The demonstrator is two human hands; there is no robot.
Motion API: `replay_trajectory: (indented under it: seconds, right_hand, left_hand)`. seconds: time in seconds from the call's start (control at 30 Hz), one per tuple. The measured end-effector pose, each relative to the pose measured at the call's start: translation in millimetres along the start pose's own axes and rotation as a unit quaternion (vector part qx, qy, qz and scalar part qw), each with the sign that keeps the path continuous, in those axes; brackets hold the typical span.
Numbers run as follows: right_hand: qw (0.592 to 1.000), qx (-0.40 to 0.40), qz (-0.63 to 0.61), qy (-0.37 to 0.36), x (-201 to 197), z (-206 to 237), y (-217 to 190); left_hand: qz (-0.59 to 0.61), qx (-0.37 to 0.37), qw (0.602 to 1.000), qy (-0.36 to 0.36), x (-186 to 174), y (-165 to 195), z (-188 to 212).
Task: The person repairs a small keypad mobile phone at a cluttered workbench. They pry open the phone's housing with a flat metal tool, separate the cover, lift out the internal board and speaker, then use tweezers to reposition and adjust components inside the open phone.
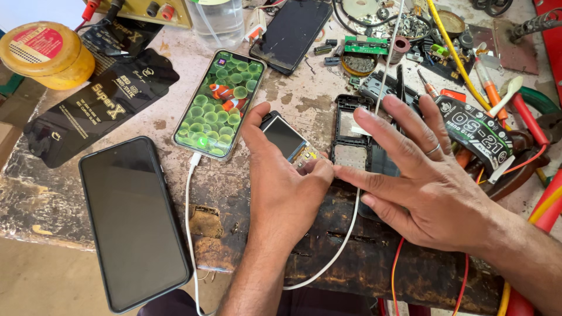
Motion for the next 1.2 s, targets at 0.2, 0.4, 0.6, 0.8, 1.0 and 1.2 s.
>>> replay_trajectory:
  seconds: [0.2, 0.4, 0.6, 0.8, 1.0, 1.2]
  right_hand:
    - [1.0, -0.001, -0.016, -0.019, 0.4, -5.6, -2.5]
    - [0.992, -0.082, -0.079, 0.053, -10.6, 0.0, -2.7]
    - [0.99, 0.003, -0.119, 0.071, -6.9, 2.0, 8.3]
    - [0.981, 0.114, -0.139, 0.071, 5.5, -5.2, 11.9]
    - [0.988, 0.113, -0.081, 0.071, 6.4, -21.0, 7.9]
    - [0.98, 0.15, -0.132, 0.019, 5.1, -26.0, 13.0]
  left_hand:
    - [-0.021, 0.017, 1.0, 0.002, 0.4, 2.7, -0.8]
    - [-0.024, 0.001, 1.0, 0.011, 0.8, 1.1, -0.9]
    - [-0.045, 0.021, 0.999, 0.018, 0.5, 0.6, -1.4]
    - [0.008, 0.032, 0.999, -0.004, -0.5, -5.3, -0.6]
    - [0.061, 0.045, 0.997, -0.023, 0.2, -6.2, -1.7]
    - [0.011, 0.014, 1.0, 0.009, -0.4, -2.0, -1.4]
Point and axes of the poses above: each hand's wrist, its own z-axis away from the middle knuckle, its own x-axis out of the palm, y = z × x, the point moved 4 cm from there along -z, towards the middle knuckle
